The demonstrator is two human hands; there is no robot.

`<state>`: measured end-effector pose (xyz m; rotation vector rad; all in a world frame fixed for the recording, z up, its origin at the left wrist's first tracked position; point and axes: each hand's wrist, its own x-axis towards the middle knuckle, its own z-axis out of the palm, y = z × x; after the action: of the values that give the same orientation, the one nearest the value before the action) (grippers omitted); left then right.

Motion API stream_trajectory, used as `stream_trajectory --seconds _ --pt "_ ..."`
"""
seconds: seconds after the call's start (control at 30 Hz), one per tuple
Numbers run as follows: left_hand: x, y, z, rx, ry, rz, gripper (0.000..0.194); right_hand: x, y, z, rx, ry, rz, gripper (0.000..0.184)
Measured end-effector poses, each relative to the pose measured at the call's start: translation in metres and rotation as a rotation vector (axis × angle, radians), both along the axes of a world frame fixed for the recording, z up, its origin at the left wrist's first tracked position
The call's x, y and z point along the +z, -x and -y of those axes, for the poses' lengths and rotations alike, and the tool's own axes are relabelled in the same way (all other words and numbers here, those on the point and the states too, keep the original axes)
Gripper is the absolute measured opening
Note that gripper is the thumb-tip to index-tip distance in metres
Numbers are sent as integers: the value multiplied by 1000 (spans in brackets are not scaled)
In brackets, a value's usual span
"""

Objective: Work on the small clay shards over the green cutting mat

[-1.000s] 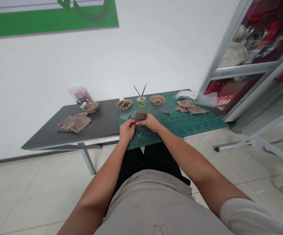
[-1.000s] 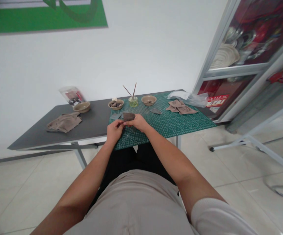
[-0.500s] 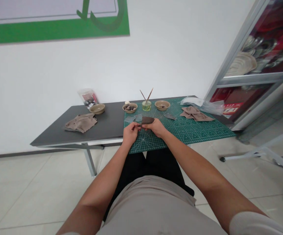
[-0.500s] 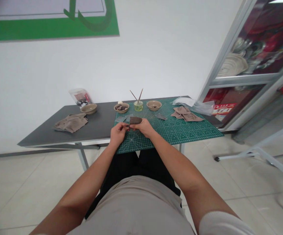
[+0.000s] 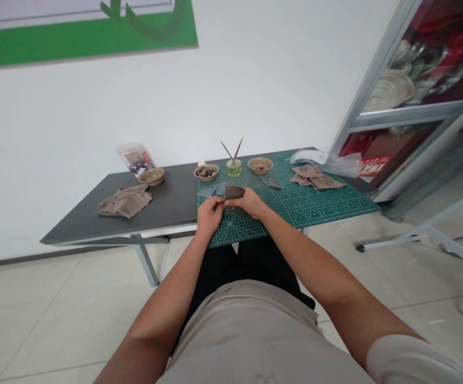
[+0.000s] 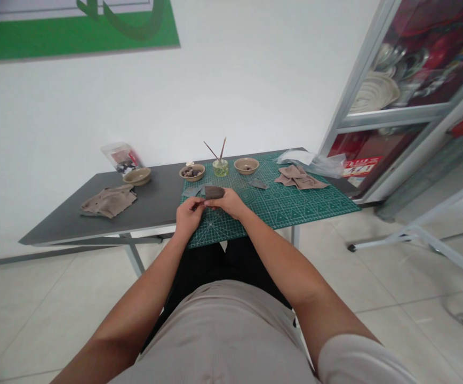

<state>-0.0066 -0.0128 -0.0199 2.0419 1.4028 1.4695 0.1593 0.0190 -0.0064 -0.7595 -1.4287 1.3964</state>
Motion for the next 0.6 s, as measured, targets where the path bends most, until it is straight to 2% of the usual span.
stream_trajectory --seconds 0.43,0.6 --pt "-1 3 -2 6 72 98 11 -1 3 -4 18 101 -60 39" --pt "-4 4 -2 3 66 94 12 -2 1 -2 32 92 -11 38"
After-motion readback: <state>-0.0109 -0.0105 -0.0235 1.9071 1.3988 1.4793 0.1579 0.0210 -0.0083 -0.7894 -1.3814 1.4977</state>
